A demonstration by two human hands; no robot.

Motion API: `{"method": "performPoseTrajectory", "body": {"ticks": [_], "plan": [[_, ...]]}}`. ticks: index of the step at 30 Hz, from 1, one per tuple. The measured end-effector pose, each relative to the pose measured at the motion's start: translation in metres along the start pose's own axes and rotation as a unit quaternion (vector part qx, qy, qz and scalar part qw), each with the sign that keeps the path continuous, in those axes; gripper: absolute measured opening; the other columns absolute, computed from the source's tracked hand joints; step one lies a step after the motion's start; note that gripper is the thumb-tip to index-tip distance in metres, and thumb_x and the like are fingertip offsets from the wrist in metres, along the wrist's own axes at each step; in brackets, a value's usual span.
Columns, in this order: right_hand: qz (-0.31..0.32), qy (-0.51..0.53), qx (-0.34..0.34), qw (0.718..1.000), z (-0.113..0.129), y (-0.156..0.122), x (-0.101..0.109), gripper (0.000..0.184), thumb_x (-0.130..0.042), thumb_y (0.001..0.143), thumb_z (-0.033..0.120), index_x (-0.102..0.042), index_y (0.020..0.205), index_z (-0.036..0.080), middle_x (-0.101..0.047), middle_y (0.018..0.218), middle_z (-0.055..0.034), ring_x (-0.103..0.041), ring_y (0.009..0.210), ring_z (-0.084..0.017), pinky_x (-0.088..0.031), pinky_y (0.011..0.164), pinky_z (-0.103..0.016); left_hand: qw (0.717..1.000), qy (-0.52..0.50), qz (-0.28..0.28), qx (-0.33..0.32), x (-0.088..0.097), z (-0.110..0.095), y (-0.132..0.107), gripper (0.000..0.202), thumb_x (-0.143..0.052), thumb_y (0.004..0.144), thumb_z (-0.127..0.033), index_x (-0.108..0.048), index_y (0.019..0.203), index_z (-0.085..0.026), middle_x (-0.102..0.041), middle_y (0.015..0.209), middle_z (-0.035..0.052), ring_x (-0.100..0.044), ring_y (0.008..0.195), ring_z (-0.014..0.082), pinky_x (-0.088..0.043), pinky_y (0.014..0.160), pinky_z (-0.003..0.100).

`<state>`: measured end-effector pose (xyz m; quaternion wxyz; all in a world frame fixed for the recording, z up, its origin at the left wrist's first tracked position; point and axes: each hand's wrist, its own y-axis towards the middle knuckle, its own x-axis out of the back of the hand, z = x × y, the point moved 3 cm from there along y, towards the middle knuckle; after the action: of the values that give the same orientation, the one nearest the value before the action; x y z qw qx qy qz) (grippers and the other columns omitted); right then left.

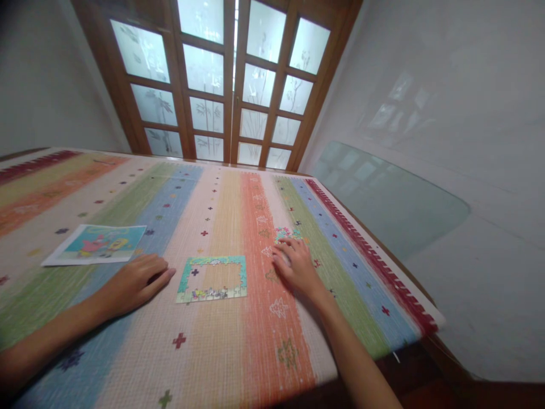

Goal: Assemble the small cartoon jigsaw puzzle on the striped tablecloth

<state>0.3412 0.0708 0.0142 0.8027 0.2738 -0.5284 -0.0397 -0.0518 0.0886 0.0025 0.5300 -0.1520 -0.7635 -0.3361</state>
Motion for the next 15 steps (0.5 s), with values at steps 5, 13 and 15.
{"method": "performPoseTrajectory", "body": {"ticks": [5,13,15], "plan": [[0.006,-0.054,-0.054,0.997,-0.042,-0.003,0.012,0.032,-0.058,0.093,0.037,-0.077,0.114,0.021,-0.069,0.127,-0.0157,-0.061,0.114,-0.034,-0.046,0.101,-0.053,1.000,-0.011,-0.001,-0.003,-0.001,0.000,0.000,0.048,-0.035,0.105,-0.042,-0.053,0.067,-0.020,-0.057,0.066,0.0032,-0.053,0.063,0.0202,-0.038,0.068,0.035],[0.057,-0.060,-0.029,0.996,-0.038,-0.001,0.004,0.032,-0.053,0.098,0.036,-0.080,0.114,0.026,-0.067,0.122,-0.0129,-0.058,0.114,-0.032,-0.045,0.101,-0.050,1.000,-0.010,-0.006,-0.004,0.000,-0.001,0.000,0.046,-0.035,0.105,-0.041,-0.052,0.067,-0.020,-0.056,0.065,0.0025,-0.053,0.064,0.0199,-0.037,0.068,0.034],[0.066,-0.072,-0.030,0.995,-0.035,0.004,0.001,0.031,-0.054,0.098,0.034,-0.080,0.113,0.025,-0.066,0.118,-0.0132,-0.058,0.111,-0.031,-0.045,0.099,-0.049,1.000,-0.011,-0.008,-0.005,0.001,-0.001,0.000,0.046,-0.036,0.105,-0.041,-0.052,0.067,-0.020,-0.055,0.064,0.0022,-0.052,0.063,0.0197,-0.037,0.067,0.034]]}}
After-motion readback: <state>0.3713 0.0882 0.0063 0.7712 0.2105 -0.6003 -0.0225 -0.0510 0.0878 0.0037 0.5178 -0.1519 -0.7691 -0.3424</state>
